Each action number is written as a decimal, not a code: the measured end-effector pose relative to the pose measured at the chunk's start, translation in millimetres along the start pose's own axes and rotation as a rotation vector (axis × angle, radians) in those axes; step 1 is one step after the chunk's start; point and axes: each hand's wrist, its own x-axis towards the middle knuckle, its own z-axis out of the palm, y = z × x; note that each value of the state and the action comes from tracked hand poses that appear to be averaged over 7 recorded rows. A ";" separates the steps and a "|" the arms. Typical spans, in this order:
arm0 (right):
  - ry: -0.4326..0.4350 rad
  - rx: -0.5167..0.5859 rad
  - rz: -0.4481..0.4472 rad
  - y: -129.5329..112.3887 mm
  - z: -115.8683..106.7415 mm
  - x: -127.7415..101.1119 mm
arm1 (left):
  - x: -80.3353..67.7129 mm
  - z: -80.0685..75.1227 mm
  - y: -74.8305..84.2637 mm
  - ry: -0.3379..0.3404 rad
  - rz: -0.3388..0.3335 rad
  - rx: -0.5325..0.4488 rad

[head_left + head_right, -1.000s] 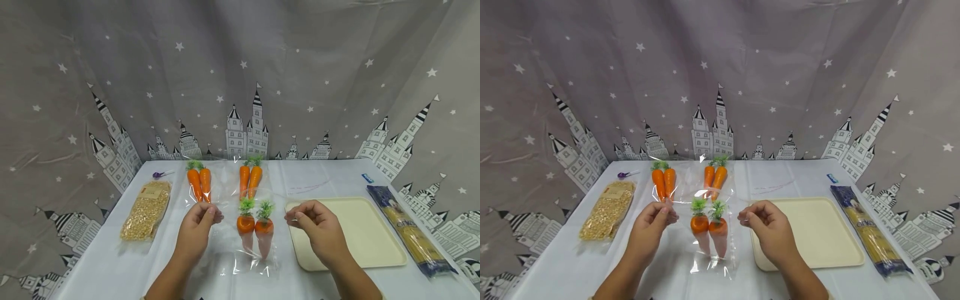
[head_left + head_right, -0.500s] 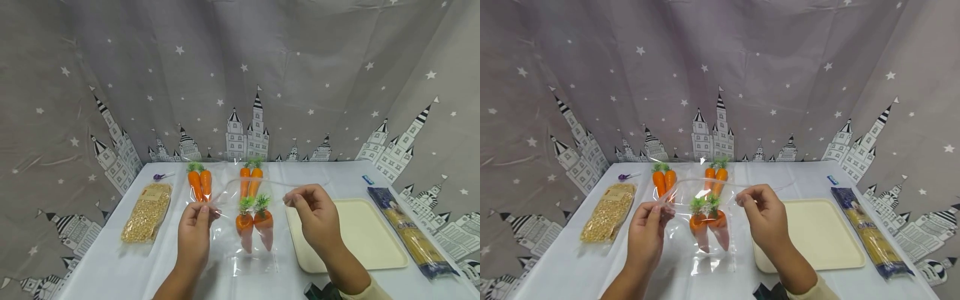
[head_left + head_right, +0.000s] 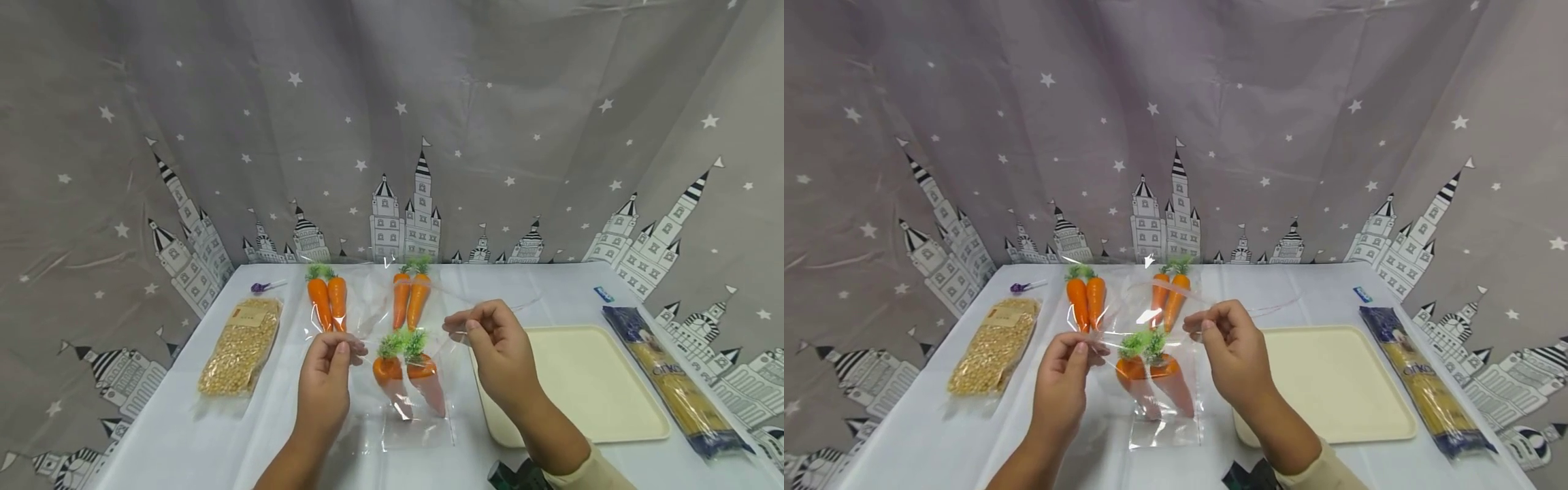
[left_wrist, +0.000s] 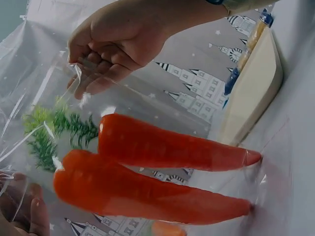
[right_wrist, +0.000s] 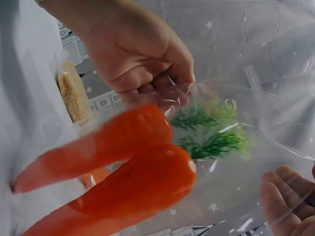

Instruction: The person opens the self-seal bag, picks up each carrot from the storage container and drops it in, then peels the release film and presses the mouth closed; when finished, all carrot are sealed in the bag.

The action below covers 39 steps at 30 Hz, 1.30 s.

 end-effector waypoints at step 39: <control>0.029 0.044 -0.005 -1.0 -11.2 7.1 | 10.6 -5.0 5.3 -0.040 0.401 0.070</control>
